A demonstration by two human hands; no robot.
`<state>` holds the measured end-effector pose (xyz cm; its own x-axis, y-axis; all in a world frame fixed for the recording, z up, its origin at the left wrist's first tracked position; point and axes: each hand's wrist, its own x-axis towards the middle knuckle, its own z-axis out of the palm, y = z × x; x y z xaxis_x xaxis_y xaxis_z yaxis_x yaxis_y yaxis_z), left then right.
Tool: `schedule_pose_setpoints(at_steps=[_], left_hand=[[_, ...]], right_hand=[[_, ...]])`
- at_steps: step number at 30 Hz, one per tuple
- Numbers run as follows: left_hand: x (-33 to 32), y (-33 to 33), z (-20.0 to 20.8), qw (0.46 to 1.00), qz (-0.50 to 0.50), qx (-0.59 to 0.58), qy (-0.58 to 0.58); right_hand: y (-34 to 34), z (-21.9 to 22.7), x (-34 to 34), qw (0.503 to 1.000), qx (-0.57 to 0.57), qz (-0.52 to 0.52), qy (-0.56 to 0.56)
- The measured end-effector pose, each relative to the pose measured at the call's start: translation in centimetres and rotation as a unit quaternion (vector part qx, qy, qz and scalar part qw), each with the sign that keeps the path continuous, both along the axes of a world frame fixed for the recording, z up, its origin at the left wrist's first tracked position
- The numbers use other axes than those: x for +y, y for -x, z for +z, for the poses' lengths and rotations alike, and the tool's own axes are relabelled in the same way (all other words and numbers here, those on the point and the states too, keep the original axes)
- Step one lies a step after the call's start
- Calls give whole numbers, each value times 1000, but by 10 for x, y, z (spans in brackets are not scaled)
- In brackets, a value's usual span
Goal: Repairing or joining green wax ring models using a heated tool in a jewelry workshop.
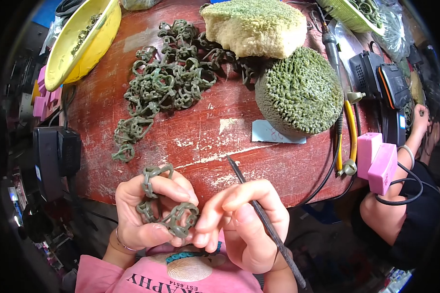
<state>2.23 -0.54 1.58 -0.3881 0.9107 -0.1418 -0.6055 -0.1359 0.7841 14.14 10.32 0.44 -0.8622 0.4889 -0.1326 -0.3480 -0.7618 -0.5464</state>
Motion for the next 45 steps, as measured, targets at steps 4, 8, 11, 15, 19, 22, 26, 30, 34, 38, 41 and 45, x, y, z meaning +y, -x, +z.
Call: schedule_pose_setpoints(at_steps=[4,8,11,15,19,22,26,30,34,38,41,45], left_hand=[[-1,-1,3,999,0,-8,45],[-4,-2,3,996,16,-70,45],[-1,-2,4,993,25,-106,49],[2,-7,6,988,75,-67,114],[0,-7,2,995,67,20,70],[2,-8,7,988,80,39,122],[2,-3,5,989,52,95,96],[3,-3,2,985,47,148,81],[7,6,2,953,17,302,30],[2,-2,11,982,5,142,121],[0,-1,8,982,9,150,116],[0,0,11,983,-1,143,115]], right_hand=[[-3,-2,-1,983,-25,-66,-168],[-6,0,-3,950,-65,-83,-292],[1,-1,-9,925,-98,-110,-351],[-1,-6,3,897,-47,-74,-433],[-1,-5,2,868,-63,-73,-486],[0,-11,1,874,-59,-80,-476],[-2,-11,4,875,-58,-61,-478],[-5,-10,2,893,-60,-44,-445],[-6,-13,3,882,-57,-40,-467],[-8,-12,-5,917,-79,-72,-384],[-8,-4,-7,893,-133,-138,-407],[-17,9,-6,853,-170,-122,-477]])
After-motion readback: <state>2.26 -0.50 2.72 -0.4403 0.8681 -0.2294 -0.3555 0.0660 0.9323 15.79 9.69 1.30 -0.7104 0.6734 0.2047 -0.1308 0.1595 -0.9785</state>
